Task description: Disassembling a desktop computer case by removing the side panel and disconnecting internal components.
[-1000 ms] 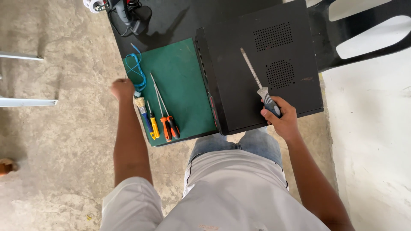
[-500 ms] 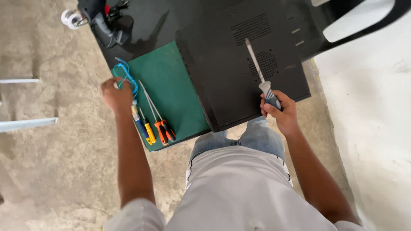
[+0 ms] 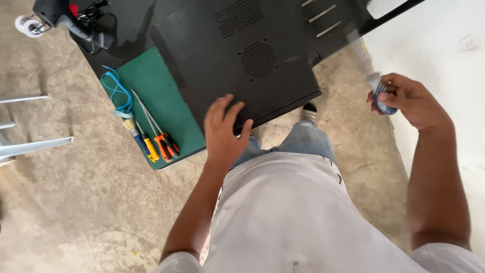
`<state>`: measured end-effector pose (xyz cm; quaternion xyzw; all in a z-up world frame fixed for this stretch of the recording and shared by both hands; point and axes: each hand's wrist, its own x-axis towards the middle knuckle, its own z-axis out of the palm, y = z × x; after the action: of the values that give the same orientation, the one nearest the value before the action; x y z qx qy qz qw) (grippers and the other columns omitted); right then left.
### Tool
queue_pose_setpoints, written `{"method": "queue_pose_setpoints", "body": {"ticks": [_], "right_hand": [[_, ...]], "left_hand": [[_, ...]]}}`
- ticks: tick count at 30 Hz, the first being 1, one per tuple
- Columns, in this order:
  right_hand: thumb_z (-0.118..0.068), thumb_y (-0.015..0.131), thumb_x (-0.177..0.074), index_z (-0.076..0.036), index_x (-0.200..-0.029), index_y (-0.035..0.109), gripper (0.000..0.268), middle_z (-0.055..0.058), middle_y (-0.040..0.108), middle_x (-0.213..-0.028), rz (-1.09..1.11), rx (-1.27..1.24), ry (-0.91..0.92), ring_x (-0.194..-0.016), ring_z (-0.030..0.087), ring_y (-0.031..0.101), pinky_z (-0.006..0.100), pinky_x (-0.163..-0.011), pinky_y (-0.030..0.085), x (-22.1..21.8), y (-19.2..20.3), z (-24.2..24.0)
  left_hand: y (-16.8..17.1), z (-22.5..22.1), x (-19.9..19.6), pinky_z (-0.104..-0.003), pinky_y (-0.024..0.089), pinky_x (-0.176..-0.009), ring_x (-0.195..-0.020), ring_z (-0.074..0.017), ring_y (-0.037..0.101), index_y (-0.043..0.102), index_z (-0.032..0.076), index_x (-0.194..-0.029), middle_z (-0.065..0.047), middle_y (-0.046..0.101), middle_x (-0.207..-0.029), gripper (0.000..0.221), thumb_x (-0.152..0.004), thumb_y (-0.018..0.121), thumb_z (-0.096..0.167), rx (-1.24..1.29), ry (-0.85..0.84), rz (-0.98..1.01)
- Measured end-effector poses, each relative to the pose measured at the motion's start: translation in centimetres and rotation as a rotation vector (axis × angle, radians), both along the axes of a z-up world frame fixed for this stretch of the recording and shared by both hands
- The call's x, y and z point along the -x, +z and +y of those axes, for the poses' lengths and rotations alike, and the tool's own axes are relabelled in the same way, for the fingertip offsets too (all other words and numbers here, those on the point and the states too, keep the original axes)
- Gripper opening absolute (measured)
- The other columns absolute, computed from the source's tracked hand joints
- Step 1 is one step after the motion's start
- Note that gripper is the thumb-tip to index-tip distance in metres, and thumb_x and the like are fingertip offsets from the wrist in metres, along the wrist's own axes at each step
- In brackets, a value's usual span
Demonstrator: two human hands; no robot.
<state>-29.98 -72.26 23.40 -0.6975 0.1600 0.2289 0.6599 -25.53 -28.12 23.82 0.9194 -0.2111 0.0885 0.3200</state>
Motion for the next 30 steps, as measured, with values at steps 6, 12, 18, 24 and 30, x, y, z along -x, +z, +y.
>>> {"method": "queue_pose_setpoints", "body": {"ticks": [6, 12, 18, 24, 30], "right_hand": [[-0.015, 0.075, -0.087, -0.004, -0.117, 0.074, 0.032, 0.01, 0.067, -0.093, 0.236, 0.304, 0.197, -0.085, 0.019, 0.062, 0.032, -0.077, 0.053, -2.5, 0.1, -6.3], [-0.024, 0.077, -0.086, -0.011, -0.116, 0.078, 0.033, 0.007, 0.075, -0.095, 0.287, 0.334, 0.331, -0.081, 0.019, 0.063, 0.032, -0.073, 0.052, -5.8, 0.0, -10.3], [-0.029, 0.077, -0.086, -0.015, -0.116, 0.078, 0.033, 0.003, 0.073, -0.095, 0.255, 0.374, 0.453, -0.069, 0.017, 0.051, 0.029, -0.063, 0.039, -8.4, 0.3, -11.8], [-0.011, 0.085, -0.079, -0.005, -0.11, 0.077, 0.033, 0.025, 0.072, -0.086, -0.035, 0.186, 0.381, -0.071, 0.025, 0.065, 0.038, -0.066, 0.051, -9.0, -2.9, -12.9], [-0.014, 0.087, -0.079, -0.005, -0.113, 0.076, 0.037, 0.027, 0.072, -0.103, -0.089, 0.145, 0.373, -0.077, 0.026, 0.067, 0.038, -0.058, 0.051, -9.8, -5.4, -13.4]], "left_hand": [[-4.4, -13.3, -1.5, -0.049, 0.049, -0.091, -0.114, -0.0296, 0.057, 0.072, 0.015, -0.112, -0.003, 0.064, -0.123, 0.04, -0.09, 0.071, 0.048, -0.16, -0.115, -0.108], [-5.9, -21.5, -2.2, -0.055, 0.04, -0.092, -0.112, -0.0332, 0.049, 0.075, 0.03, -0.11, -0.008, 0.05, -0.128, 0.038, -0.076, 0.084, 0.043, -0.236, 0.129, -0.059], [-7.3, -22.7, -1.3, -0.054, 0.044, -0.094, -0.116, -0.0307, 0.052, 0.068, 0.025, -0.124, -0.007, 0.052, -0.133, 0.051, -0.079, 0.085, 0.041, -0.316, 0.18, -0.101], [-8.4, -23.0, -1.2, -0.047, 0.032, -0.103, -0.122, -0.0279, 0.044, 0.061, 0.018, -0.135, -0.008, 0.05, -0.134, 0.058, -0.088, 0.076, 0.048, -0.265, 0.198, -0.114], [-9.0, -24.1, -1.4, -0.05, 0.013, -0.115, -0.143, -0.0336, 0.029, 0.037, 0.006, -0.154, -0.014, 0.032, -0.158, 0.103, -0.081, 0.074, 0.069, -0.299, 0.514, 0.026]]}}
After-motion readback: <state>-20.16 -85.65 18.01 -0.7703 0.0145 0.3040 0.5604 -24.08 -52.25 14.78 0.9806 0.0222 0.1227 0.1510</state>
